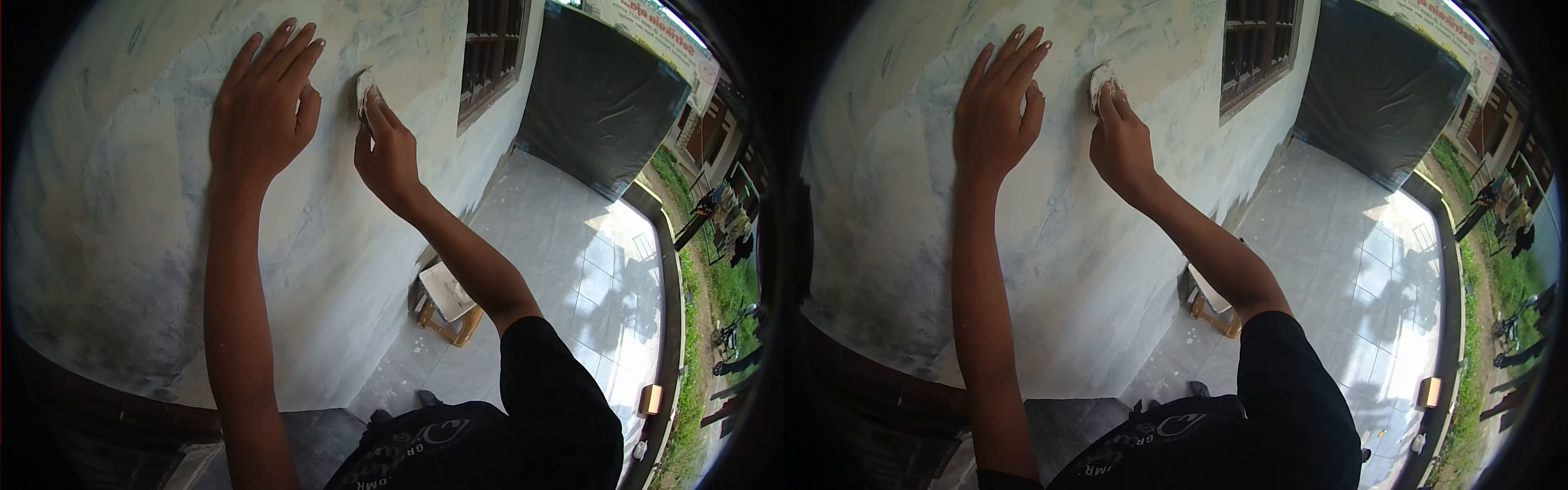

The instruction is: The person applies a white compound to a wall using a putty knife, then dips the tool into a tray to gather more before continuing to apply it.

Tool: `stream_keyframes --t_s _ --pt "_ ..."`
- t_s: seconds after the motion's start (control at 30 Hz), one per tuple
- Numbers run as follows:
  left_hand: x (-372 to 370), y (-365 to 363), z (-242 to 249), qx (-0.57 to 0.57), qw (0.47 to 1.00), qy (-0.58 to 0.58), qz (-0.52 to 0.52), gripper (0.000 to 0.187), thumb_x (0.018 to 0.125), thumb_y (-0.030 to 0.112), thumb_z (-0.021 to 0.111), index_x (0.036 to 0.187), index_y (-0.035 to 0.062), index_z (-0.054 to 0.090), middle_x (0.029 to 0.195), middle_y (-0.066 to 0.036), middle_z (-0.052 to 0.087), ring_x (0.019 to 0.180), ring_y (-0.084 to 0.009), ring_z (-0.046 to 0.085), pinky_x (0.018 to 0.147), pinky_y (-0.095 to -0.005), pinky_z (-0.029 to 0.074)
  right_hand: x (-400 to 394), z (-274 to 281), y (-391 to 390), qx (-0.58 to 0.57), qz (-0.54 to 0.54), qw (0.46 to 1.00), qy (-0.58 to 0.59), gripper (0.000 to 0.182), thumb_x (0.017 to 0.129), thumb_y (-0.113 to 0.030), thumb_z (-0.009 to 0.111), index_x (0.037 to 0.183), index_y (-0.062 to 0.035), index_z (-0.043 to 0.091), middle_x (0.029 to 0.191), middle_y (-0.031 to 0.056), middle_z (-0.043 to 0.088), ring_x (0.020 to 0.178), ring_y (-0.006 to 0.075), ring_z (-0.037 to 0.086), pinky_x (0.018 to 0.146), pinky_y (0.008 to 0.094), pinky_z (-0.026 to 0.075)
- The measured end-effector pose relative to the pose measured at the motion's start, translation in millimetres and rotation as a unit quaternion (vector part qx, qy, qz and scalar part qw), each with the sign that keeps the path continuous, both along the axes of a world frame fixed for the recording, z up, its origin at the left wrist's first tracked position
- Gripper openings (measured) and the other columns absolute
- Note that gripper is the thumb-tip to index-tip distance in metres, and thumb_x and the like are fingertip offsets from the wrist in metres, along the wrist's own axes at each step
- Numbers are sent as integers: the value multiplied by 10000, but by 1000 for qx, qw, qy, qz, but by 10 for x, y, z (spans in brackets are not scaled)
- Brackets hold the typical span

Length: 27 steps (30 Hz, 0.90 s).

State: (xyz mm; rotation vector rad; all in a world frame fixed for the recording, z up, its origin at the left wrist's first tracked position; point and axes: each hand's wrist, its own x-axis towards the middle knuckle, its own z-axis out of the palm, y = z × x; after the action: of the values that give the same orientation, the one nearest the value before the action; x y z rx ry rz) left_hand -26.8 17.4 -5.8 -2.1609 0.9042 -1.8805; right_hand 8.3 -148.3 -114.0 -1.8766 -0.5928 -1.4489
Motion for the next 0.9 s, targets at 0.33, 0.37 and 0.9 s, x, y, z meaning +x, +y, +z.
stream_keyframes --t_s 0.33,0.37,0.9 --pt "-5 -10 -8 -2 1000 4 9 387 876 118 531 1241 104 659 1371 -21 605 1329 -177 508 1166 -395 341 -369 -72 -403 179 141 969 90 374 879 59 536 1242 49 625 738 134 646 621 76 502 597 252 456" --pt "-4 -15 -6 -2 1000 2 9 387 876 118 531 1241 104 659 1371 -21 605 1329 -177 508 1166 -395 341 -124 25 -523 187 99 977 35 358 877 42 536 1222 57 632 686 119 610 593 73 475 567 258 435" --pt "-4 -10 -10 -3 1000 4 21 393 876 117 533 1251 110 649 1366 -10 607 1327 -168 508 1170 -392 339 -767 -325 64 -28 169 984 47 492 857 114 555 1341 50 501 1232 282 610 1153 409 611 934 405 552"
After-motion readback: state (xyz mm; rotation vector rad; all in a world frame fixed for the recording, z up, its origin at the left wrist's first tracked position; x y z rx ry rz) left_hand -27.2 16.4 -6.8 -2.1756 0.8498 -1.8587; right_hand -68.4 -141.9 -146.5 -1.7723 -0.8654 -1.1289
